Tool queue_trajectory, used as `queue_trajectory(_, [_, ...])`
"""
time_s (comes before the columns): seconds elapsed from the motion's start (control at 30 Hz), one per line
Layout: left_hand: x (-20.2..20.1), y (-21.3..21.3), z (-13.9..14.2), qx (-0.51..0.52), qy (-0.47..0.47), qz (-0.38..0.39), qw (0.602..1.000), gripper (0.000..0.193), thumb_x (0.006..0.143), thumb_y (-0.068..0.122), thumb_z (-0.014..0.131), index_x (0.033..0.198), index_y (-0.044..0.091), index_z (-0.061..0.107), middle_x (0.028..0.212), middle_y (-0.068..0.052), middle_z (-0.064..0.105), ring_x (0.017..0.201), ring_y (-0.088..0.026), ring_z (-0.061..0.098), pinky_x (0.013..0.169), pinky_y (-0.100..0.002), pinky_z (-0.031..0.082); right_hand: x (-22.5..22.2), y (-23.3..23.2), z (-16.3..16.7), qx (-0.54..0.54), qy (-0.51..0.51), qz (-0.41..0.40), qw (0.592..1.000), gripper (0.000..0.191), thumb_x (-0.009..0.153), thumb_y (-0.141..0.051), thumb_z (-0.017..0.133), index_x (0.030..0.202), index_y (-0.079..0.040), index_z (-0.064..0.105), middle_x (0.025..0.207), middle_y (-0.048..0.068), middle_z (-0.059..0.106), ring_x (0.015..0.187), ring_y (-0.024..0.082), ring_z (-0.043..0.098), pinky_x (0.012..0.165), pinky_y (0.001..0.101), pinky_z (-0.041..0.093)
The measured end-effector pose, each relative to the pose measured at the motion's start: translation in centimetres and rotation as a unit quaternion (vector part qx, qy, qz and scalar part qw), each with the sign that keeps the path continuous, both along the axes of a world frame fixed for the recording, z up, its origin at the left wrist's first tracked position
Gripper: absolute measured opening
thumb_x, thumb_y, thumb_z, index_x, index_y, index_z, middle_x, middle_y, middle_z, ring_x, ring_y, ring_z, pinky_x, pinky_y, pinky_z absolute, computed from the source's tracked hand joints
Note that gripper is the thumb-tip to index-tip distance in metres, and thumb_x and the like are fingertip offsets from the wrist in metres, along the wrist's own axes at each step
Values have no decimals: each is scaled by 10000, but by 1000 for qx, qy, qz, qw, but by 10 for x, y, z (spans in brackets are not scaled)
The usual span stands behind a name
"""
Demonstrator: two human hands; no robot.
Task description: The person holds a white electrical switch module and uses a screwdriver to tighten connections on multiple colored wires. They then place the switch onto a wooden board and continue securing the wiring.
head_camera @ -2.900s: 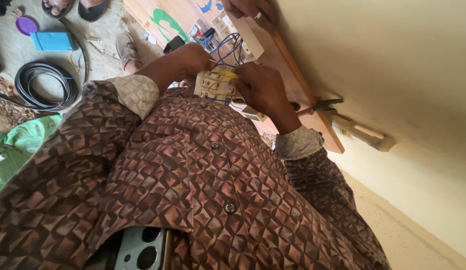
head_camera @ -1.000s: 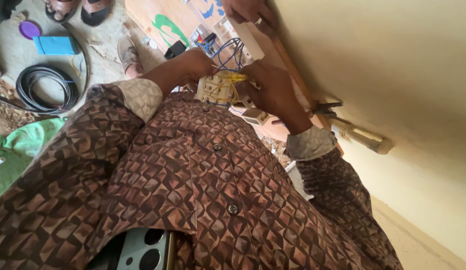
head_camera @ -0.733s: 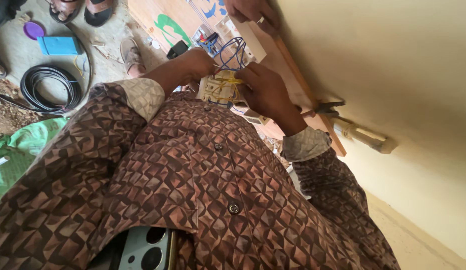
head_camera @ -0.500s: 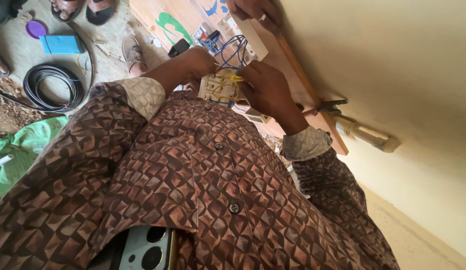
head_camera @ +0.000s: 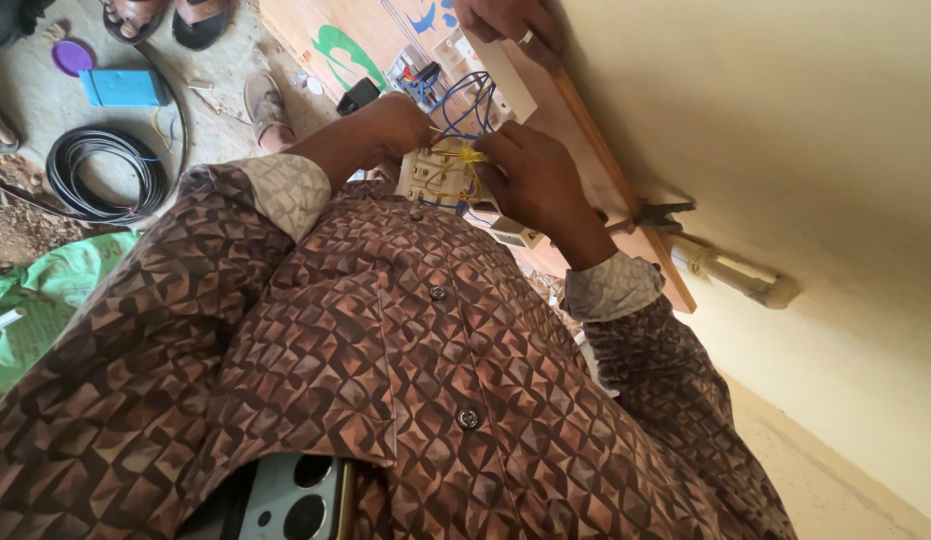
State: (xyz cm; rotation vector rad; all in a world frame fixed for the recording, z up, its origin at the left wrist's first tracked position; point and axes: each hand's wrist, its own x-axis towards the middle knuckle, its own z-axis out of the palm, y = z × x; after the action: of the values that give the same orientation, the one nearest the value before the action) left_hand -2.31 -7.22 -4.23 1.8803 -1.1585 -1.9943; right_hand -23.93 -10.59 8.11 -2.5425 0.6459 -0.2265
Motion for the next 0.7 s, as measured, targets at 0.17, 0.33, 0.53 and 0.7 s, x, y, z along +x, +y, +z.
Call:
queue_trajectory(0.17, [0, 3, 9, -23, 5, 19, 1000, 253, 902, 176, 686, 939, -66, 748, 901, -174, 750, 793, -277, 775, 609, -449, 621, 8, 6, -3, -22, 44, -10, 999, 234, 857, -137, 750, 1054, -79, 639, 928, 120, 647, 830, 365, 642, 696, 492, 490])
queue_trajectory(0.33, [2, 2, -5, 23, -18, 19, 999, 300, 930, 221, 701, 947, -74, 752, 893, -188, 758, 783, -283, 782, 629, -457, 623, 16, 3, 0, -49, 93, 48, 993, 212, 905, -227, 741, 995, -96, 601, 868, 96, 654, 792, 354, 648, 696, 503, 491])
queue_trajectory(0.53, [6, -3, -14, -79, -65, -181, 978, 247, 933, 221, 669, 1018, 11, 768, 963, -221, 767, 782, -297, 782, 653, -422, 636, 17, -1, 11, -37, 79, 57, 994, 209, 912, -193, 711, 1036, -76, 590, 902, 114, 644, 840, 355, 652, 696, 489, 486])
queue_trajectory(0.7, [15, 7, 3, -266, -88, -255, 926, 290, 743, 185, 743, 1009, 77, 783, 923, -180, 776, 747, -317, 757, 654, -443, 619, 20, 1, 18, -15, 64, 59, 996, 219, 904, -186, 719, 1034, -70, 586, 904, 120, 630, 843, 363, 638, 705, 491, 485])
